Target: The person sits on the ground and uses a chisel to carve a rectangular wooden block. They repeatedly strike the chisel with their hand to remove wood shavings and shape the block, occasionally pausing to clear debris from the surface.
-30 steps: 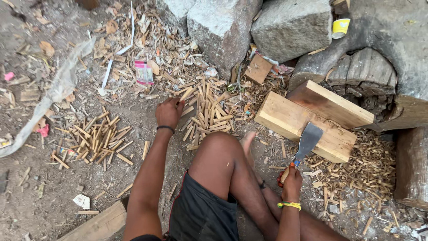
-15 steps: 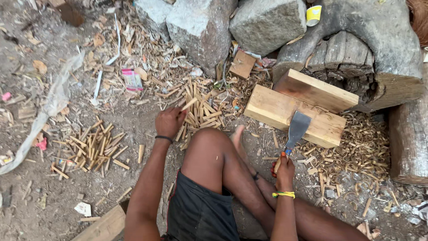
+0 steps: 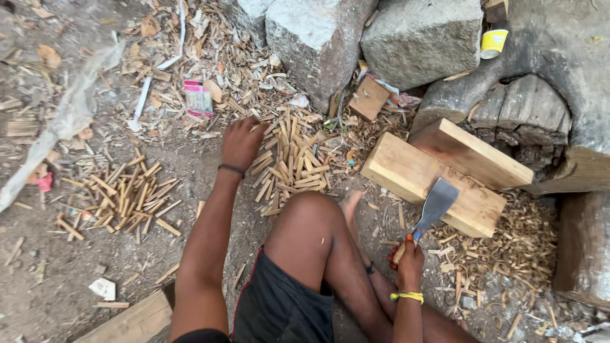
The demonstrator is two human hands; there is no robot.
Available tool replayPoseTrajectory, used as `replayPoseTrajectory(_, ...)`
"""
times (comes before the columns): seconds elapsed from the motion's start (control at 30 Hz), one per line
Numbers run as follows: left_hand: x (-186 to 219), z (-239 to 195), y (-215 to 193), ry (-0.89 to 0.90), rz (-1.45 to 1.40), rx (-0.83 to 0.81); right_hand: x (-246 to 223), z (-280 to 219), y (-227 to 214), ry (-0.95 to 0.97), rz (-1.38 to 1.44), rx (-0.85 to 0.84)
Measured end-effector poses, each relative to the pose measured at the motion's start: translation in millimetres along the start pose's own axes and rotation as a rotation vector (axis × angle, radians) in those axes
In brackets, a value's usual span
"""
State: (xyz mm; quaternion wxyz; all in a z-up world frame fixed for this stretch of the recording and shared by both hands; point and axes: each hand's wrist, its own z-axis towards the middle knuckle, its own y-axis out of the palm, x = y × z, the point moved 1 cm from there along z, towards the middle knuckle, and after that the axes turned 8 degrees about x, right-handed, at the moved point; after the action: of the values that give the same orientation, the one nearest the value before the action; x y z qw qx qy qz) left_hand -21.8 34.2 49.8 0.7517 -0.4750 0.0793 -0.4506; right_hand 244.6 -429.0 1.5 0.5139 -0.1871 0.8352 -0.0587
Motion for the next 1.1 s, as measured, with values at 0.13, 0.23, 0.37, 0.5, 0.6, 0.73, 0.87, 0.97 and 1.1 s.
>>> replayPoseTrajectory(0.13,16,46,11,0.319,0.152,-0.121,1,-1,-3,-0.011,-0.006,0.005)
replayPoseTrajectory(0.23,20,60,22,0.456,0.34,-0.417,-2,-3,-2,0.003,-0.008,0.002)
replayPoseTrajectory(0.37,5,62,37,0.492,0.363,-0.409,-7,-8,1,-0.003,0.016,-0.013)
replayPoseTrajectory(0.5,-5,48,34,0.404,0.217,-0.199,-12,-12,0,-0.014,-0.012,-0.015)
replayPoseTrajectory(0.6,-7,45,7,0.206,0.203,-0.289,-12,-9,0,-0.012,0.015,-0.03)
replayPoseTrajectory(0.73,20,56,-20,-0.005,0.02,-0.379,-8,-8,1,-0.014,0.03,-0.041)
replayPoseTrajectory(0.87,89,73,-27,0.132,-0.162,-0.417,-2,-2,1,-0.063,0.01,-0.037)
replayPoseTrajectory(0.97,155,86,-18,0.283,-0.238,-0.451,9,2,0,-0.061,0.028,-0.022)
replayPoseTrajectory(1.1,234,95,11,0.589,-0.196,-0.399,15,5,2,-0.072,0.063,-0.033)
